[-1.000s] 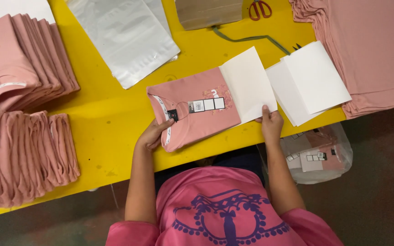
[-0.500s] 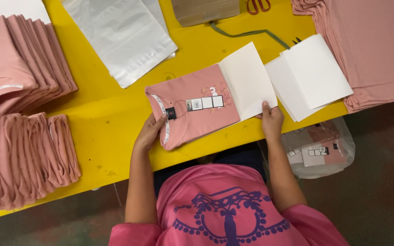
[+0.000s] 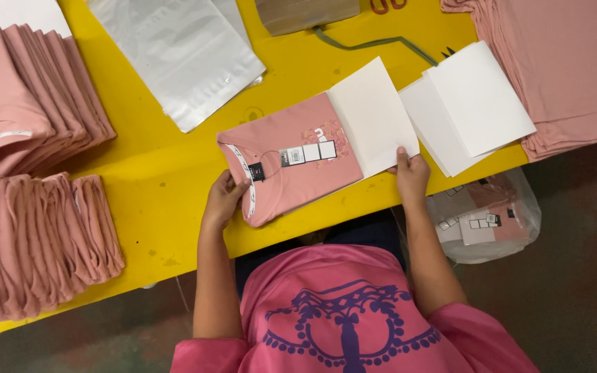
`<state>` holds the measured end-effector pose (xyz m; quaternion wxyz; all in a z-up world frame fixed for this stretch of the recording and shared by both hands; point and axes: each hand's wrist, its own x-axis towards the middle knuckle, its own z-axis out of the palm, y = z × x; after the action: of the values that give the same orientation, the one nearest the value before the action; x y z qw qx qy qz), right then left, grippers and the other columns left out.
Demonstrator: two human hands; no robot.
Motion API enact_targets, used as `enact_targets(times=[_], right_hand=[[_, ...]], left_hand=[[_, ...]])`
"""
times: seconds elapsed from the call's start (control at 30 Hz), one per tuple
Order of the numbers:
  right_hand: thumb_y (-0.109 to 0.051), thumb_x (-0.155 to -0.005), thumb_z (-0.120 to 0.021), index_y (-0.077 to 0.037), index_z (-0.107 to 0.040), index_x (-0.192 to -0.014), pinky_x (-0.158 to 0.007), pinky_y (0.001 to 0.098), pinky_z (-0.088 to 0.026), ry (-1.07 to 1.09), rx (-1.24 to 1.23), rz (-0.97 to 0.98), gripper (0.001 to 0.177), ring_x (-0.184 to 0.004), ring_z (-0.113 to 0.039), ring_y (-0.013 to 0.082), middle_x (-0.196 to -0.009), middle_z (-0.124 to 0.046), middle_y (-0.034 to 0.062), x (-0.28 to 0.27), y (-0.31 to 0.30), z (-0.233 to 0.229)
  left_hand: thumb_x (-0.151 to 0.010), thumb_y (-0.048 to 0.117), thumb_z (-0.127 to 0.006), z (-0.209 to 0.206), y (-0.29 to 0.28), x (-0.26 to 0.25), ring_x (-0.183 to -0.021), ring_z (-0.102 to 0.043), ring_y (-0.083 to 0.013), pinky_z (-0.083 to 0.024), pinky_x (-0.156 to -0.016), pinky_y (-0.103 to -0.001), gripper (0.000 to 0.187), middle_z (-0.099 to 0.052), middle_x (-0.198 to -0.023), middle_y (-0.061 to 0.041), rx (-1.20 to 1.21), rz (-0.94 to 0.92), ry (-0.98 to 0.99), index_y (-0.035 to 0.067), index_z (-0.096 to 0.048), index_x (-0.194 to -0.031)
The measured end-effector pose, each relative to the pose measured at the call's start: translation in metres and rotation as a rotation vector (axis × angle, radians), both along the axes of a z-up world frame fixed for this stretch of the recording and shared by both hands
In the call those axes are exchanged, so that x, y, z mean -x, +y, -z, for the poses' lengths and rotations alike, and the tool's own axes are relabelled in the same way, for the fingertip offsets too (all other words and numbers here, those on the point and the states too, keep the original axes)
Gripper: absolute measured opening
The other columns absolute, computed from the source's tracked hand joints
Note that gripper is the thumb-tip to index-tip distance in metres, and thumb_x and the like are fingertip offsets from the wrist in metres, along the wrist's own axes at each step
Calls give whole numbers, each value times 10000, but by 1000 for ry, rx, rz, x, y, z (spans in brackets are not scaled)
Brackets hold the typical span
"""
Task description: Folding t-shirts around cardboard inserts and placing them into clear plastic bags for retail packaging.
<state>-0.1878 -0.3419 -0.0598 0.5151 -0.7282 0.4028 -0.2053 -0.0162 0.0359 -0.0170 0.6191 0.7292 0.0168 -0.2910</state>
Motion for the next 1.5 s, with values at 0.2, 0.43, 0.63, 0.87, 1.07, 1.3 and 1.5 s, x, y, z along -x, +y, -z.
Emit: enact_targets(times=[0.2, 0.43, 0.63, 0.87, 1.07, 1.3, 1.5], right_hand=[[-248, -1114, -572, 3, -649, -909, -703, 327, -561, 6, 33, -14, 332, -654, -724, 165, -678, -696, 116, -1, 2, -4], [-255, -1118, -569, -13, -647, -899, -706, 337, -533, 18, 37, -16, 335, -641, -695, 167, -655, -688, 102, 0, 1, 1], [-274, -1119, -578, -19, -651, -884, -699, 351, -520, 39, 62, -14, 355, -629, -666, 176, -639, -685, 104, 0, 3, -4], [-278, -1117, -580, -23, -650, -872, -692, 336, -513, 32, 57, -2, 361, -615, -649, 180, -640, -692, 101, 0, 4, -4], [-262, -1120, -576, -18, -657, -918, -708, 321, -533, -3, 43, -12, 327, -650, -684, 158, -690, -705, 100, 0, 7, -12], [-272, -1173, -521, 97, -651, -1244, -890, 445, -540, -164, 136, -94, 397, -1030, -683, 291, -1056, -705, 238, 17, -10, 54], [-117, -1108, -517, 98, -647, -1311, -964, 595, -487, -281, 383, -266, 323, -1189, -601, 486, -1221, -665, 348, 6, 78, -84]], left_hand=[[-960, 114, -702, 10, 7, 0, -1140, -660, -414, -601, -846, -511, 504, -631, -1343, -247, 16, 6, 37, -46, -514, -1399], [-958, 103, -707, 17, 11, 1, -1081, -689, -390, -612, -809, -497, 471, -649, -1324, -217, 45, 10, 53, -30, -534, -1376], [-922, 120, -739, 9, 11, 3, -1005, -712, -298, -639, -763, -407, 482, -661, -1275, -161, 27, 4, 50, -15, -535, -1338], [-854, 195, -837, 8, 17, 3, -924, -734, -336, -625, -764, -464, 445, -706, -1106, -219, -287, 39, -123, -12, -638, -1193], [-753, 181, -888, -12, -16, 20, -1071, -607, -447, -510, -937, -523, 721, -570, -1182, -242, -737, -2, -883, -20, -543, -1353], [-782, 180, -847, -1, -101, 19, -1268, -586, -350, -460, -1107, -482, 725, -616, -1400, -157, -579, 493, -1265, 89, -556, -1440], [-844, 169, -763, 2, -106, 7, -1084, -665, -275, -591, -887, -377, 537, -654, -1140, -73, -534, 556, -1225, 123, -591, -1351]])
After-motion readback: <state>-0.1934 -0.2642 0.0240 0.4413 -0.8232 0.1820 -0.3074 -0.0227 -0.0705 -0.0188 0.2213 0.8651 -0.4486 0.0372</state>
